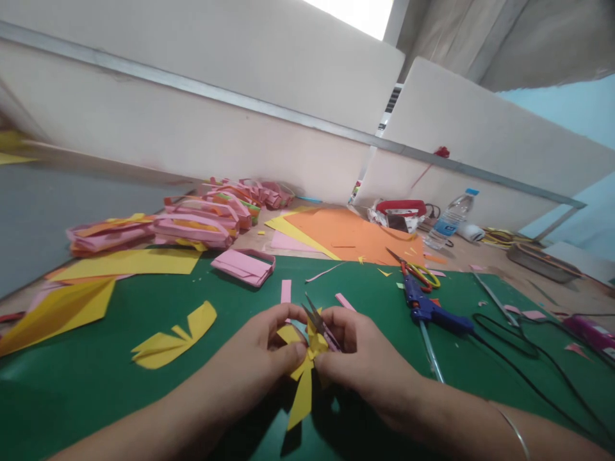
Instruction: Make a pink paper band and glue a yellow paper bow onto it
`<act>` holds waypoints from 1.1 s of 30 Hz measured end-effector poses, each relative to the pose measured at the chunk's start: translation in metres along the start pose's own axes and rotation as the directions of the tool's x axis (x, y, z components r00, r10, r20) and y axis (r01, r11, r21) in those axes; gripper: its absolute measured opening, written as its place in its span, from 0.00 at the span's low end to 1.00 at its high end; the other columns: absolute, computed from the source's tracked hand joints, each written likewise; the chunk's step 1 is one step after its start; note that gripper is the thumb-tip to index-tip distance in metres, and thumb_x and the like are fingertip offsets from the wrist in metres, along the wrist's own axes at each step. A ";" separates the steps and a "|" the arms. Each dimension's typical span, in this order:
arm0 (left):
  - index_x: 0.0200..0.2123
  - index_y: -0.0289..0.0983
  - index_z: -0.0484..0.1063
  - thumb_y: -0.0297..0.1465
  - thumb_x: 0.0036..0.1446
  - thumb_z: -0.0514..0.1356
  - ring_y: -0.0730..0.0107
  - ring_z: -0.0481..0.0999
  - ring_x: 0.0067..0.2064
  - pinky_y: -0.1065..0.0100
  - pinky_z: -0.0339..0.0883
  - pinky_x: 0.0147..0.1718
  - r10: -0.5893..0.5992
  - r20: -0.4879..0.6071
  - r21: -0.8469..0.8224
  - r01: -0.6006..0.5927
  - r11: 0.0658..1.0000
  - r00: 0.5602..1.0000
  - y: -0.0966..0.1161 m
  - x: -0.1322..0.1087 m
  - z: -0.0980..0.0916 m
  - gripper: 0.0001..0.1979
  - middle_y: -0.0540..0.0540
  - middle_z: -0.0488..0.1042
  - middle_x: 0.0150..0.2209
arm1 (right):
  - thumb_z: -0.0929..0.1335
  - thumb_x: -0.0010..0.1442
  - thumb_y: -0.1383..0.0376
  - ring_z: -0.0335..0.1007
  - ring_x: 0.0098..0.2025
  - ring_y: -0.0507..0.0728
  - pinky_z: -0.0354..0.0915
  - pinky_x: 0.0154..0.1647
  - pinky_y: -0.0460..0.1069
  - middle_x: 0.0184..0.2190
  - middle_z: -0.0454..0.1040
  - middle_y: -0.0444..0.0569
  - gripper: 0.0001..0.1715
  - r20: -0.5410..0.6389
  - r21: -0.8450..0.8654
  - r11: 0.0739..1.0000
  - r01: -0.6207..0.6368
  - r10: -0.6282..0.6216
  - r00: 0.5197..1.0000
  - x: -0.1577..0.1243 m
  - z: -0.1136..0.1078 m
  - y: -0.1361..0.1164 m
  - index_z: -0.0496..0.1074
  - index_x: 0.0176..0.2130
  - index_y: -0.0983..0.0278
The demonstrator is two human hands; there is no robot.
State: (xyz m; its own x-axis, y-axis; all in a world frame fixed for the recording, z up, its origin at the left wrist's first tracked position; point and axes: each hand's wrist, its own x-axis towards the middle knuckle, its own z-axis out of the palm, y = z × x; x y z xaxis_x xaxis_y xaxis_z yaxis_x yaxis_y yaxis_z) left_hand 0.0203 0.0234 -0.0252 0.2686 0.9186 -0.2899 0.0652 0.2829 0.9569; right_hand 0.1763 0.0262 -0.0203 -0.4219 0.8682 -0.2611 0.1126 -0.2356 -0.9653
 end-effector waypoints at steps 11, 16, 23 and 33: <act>0.39 0.37 0.66 0.34 0.39 0.63 0.78 0.59 0.17 0.74 0.49 0.16 -0.019 0.026 -0.062 0.021 0.998 0.999 -0.007 0.006 0.000 0.20 0.56 0.64 0.18 | 0.63 0.42 0.76 0.59 0.23 0.46 0.56 0.24 0.42 0.23 0.64 0.39 0.17 0.013 0.006 1.000 -0.004 0.004 1.000 0.003 -0.001 0.004 0.63 0.35 0.65; 0.38 0.37 0.67 0.31 0.36 0.63 0.74 0.62 0.18 0.72 0.52 0.19 -0.056 0.118 -0.148 0.074 0.986 0.991 -0.008 0.006 -0.002 0.21 0.56 0.61 0.16 | 0.64 0.42 0.77 0.59 0.26 0.47 0.57 0.26 0.43 0.26 0.64 0.40 0.16 0.050 -0.074 0.995 0.067 -0.064 0.997 0.004 -0.004 0.007 0.63 0.35 0.66; 0.33 0.36 0.68 0.27 0.35 0.61 0.79 0.58 0.19 0.73 0.49 0.19 -0.080 0.192 -0.169 0.113 0.979 0.978 -0.006 0.005 -0.004 0.16 0.53 0.66 0.21 | 0.67 0.42 0.77 0.62 0.30 0.50 0.60 0.33 0.46 0.29 0.67 0.42 0.21 0.114 -0.133 0.981 0.140 -0.125 0.986 0.001 -0.003 0.008 0.65 0.39 0.66; 0.33 0.36 0.69 0.29 0.36 0.61 0.79 0.59 0.19 0.73 0.48 0.18 -0.045 0.170 -0.128 0.067 0.989 0.984 -0.009 0.008 -0.004 0.15 0.53 0.67 0.21 | 0.68 0.47 0.72 0.61 0.30 0.50 0.58 0.30 0.46 0.29 0.65 0.43 0.14 0.102 -0.160 0.983 0.085 -0.070 0.992 0.001 -0.005 0.004 0.65 0.37 0.67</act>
State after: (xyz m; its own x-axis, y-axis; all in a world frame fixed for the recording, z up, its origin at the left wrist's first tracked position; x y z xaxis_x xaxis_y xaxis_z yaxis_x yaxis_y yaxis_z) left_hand 0.0175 0.0291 -0.0363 0.4245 0.8449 -0.3257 -0.0407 0.3771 0.9253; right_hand 0.1813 0.0286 -0.0248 -0.5182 0.8335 -0.1918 0.2186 -0.0877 -0.9719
